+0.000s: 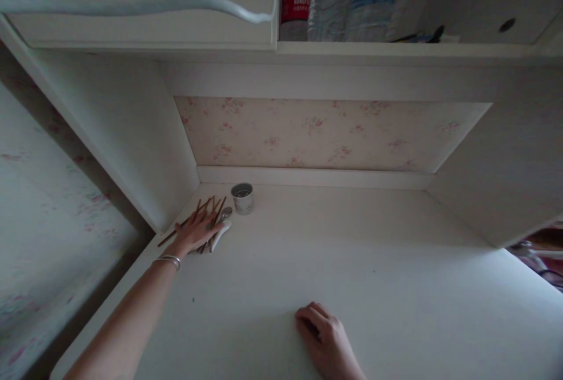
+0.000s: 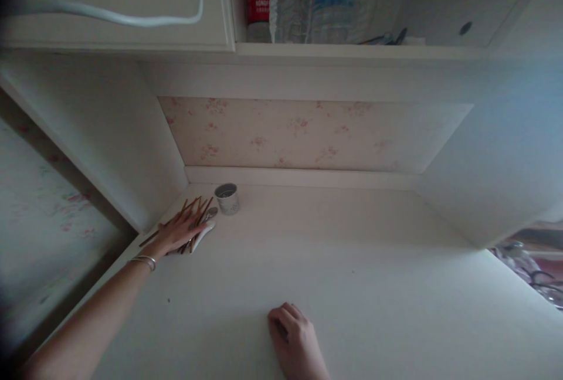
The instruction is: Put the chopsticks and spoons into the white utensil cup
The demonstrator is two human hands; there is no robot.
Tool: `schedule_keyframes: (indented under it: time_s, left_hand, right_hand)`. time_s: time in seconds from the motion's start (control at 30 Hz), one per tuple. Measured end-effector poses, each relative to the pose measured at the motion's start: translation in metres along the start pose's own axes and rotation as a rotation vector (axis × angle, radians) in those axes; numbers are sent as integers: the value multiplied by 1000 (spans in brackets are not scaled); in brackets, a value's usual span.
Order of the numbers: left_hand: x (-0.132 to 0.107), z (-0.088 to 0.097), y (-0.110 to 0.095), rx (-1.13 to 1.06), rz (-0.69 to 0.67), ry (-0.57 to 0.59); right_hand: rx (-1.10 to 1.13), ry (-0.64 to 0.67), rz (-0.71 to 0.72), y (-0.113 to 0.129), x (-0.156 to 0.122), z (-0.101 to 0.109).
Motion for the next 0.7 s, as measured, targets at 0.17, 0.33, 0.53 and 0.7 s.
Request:
schedule_keyframes:
  time_s: [0.17, 0.33, 0.53, 0.7]
  left_hand:
    - [-9, -10, -5, 18, 7, -75]
    - [-25, -28, -21, 56, 24, -116]
    - [-52, -50, -47, 75, 5, -142]
    - [-82, -70, -80, 67, -14, -169]
  right_hand:
    - [-54, -9, -6, 1, -7, 2]
    - [-119, 17, 10, 7, -5, 1]
    - [-110, 26, 7, 7, -8, 2]
    - [-102, 38, 13, 7, -9, 2]
Point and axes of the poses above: each hand's wrist, its own x-axis towards the middle knuckle, its own z-axis out of the back of the hand, y = z × x, the point moved 4 cm from there along x, towards the middle knuckle, and after that the axes turned 15 degrees about y, right-handed, at the moved point
